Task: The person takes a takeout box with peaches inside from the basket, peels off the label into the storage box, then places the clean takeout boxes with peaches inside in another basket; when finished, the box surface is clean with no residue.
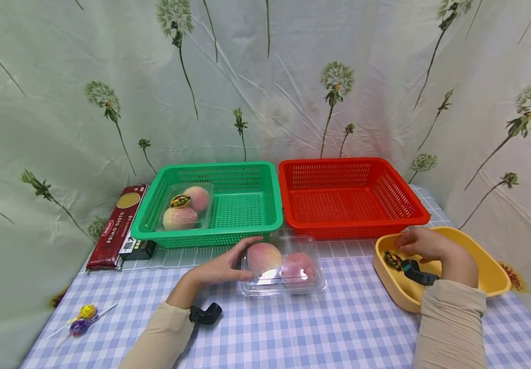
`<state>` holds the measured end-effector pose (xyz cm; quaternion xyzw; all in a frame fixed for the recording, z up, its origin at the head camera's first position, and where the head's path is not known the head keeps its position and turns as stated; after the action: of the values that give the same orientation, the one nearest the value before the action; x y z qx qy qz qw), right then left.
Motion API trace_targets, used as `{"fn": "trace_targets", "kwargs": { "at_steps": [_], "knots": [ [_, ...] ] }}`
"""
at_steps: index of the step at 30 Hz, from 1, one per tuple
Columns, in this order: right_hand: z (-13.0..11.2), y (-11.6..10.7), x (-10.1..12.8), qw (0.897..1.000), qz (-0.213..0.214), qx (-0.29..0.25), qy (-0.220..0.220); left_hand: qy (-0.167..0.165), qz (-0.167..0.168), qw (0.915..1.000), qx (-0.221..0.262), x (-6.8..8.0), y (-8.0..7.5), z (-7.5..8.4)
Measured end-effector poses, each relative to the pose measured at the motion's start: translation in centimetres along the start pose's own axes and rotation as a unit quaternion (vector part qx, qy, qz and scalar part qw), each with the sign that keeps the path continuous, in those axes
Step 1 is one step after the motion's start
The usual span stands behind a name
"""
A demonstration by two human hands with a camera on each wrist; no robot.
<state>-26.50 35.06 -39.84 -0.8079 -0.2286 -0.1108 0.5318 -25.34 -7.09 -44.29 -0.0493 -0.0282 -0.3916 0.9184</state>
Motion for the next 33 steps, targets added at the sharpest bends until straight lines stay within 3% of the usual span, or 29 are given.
{"fn": "trace_targets", "kwargs": {
  "at_steps": [8,13,18,23,26,29,33],
  "knots": [
    [-2.4,-2.1,1.4,0.996,0.061,0.058,0.0,0.006,0.003,1.0,-0.003,0.2,-0.2,0.6],
    [-3.9,-4.1,1.8,0.986,0.142,0.084,0.007,0.025,0.02,0.9995,-0.008,0.0,-0.3,1.0],
    [-5.3,-6.3,2.5,0.964,0.253,0.084,0.013,0.034,0.055,0.9978,-0.014,-0.3,-0.3,1.0],
    [-5.6,-7.8,3.0,0.93,0.365,0.043,0.031,0.038,0.078,0.9962,-0.007,-0.5,0.0,1.3],
    [-5.0,-8.3,2.9,0.917,0.397,0.027,0.04,0.038,0.088,0.9954,0.0,-0.7,0.0,1.5],
    [-3.9,-8.6,2.6,0.916,0.399,0.027,0.037,0.03,0.106,0.9939,0.013,-0.8,0.0,1.5],
    [-2.0,-8.0,2.1,0.93,0.364,0.025,0.034,0.012,0.13,0.9898,0.058,-0.9,0.3,1.3]
  ]
}}
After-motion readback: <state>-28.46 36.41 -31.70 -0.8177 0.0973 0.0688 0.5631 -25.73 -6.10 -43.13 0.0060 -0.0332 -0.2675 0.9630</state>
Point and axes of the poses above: each hand's wrist, its own x-axis away from the middle knuckle, its own y-axis out of the palm, z = x × y, the point moved 9 cm from there along -x, towards the middle knuckle, and after that the axes turned 13 degrees about x, right-handed, at the moved point
